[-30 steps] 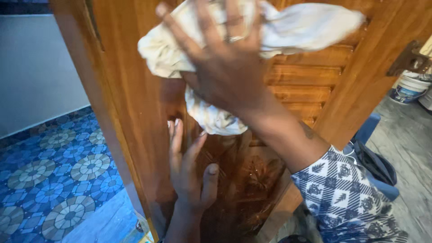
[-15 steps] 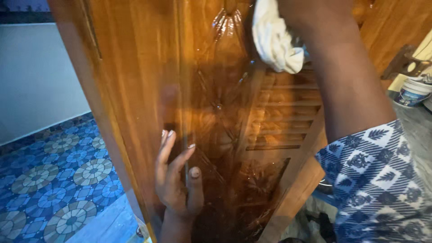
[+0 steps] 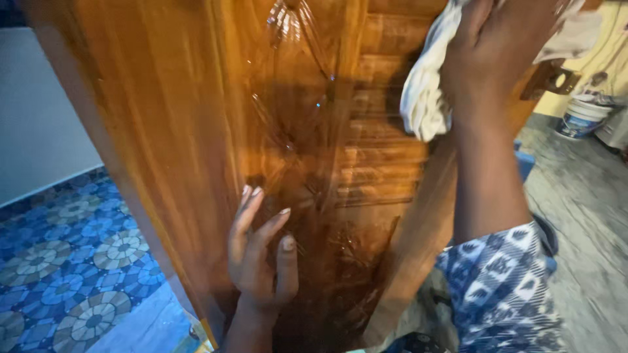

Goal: The person wipes the surface of a wooden door using a white cloth. They systematically rub the cloth over the carved panels and flat sections of the door, moving from the upper areas down to the lower sections. The person uses both hands to apply pressure and maneuver the cloth across the wood grain.

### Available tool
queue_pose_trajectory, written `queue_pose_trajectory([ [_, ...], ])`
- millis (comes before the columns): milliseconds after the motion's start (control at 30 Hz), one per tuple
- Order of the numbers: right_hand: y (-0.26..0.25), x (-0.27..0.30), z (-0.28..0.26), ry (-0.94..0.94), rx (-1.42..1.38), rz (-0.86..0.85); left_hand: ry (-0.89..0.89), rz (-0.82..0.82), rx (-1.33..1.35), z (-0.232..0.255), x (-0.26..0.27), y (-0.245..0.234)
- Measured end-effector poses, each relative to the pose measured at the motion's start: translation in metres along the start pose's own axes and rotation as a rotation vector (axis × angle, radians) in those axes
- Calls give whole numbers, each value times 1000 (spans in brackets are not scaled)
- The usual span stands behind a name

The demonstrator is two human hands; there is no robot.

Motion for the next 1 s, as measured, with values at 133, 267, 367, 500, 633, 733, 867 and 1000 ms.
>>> queue_pose_trajectory([
  [133, -16, 53, -6, 120, -92, -42, 17, -41, 10, 8, 5, 18],
  [267, -40, 124, -24, 274, -133, -135, 22, -115, 31, 15, 8, 36],
  [367, -59, 184, -32, 294, -127, -175, 32, -129, 36, 19, 9, 50],
  [500, -61, 253, -33, 320, -57, -224, 48, -156, 43, 20, 10, 67],
  [633, -59, 268, -39, 399, -22, -284, 105, -192, 104, 22, 10, 80],
  [733, -61, 253, -56, 450, -23, -299, 72, -346, 109, 19, 11, 92],
  [867, -45, 246, -85, 395, -104, -363, 146, -360, 98, 16, 10, 100],
  [1000, -11, 274, -132, 188, -228, -527, 189, -301, 26, 9, 12, 93],
])
Point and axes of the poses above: each hand's wrist, its own x-axis away from the middle knuckle, its own y-axis out of the palm, z = x × y, the point moved 6 cm from there along -x, towards the middle knuckle, and after that the axes turned 3 degrees about -y, right-handed, at the moved point
